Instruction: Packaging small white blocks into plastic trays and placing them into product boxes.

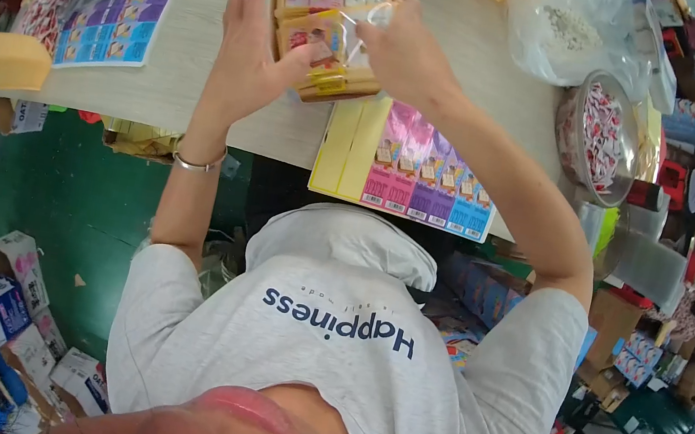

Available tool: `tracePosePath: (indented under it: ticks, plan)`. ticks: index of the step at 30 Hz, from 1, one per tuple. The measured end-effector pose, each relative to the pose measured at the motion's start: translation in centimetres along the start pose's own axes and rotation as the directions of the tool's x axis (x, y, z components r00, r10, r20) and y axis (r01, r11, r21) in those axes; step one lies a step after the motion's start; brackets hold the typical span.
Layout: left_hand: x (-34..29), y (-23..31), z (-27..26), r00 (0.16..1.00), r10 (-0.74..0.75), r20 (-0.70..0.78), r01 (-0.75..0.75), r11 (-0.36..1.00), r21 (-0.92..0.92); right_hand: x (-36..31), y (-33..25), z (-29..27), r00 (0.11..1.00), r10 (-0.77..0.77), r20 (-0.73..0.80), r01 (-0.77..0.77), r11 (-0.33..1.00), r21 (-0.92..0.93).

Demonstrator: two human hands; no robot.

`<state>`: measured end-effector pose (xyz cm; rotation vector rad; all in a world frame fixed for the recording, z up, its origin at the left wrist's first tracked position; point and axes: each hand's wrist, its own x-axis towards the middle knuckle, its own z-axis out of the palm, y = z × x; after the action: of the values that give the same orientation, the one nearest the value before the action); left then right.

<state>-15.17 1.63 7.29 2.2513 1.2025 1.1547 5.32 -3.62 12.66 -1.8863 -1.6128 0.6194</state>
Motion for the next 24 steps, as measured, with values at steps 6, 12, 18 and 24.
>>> tracePosePath:
  ticks: [6,12,18,24]
  plan:
    - [2.1,3.2,1.4,0.831,0.277,0.483,-0.397,0.903,0.166,1.5,0.0,0.2,0.964,0.032,0.265,0.081,0.911,-0.405]
    - [2.2,2.9,2.3,0.816,0.192,0.545,-0.445,0.811,0.380,-0.2,1.5,-3.3,0.857,-0.513,0.048,0.459,0.719,-0.521]
    - [2.4,5.9,3.2,0.822,-0.066,0.566,-0.308,0.783,0.540,0.5,5.8,-3.1,0.963,0.034,0.266,-0.002,0.993,-0.120]
    - [2.9,5.8,2.9,0.800,-0.036,0.599,-0.382,0.740,0.554,-1.4,7.8,-3.3,0.965,-0.194,0.176,0.188,0.981,0.052]
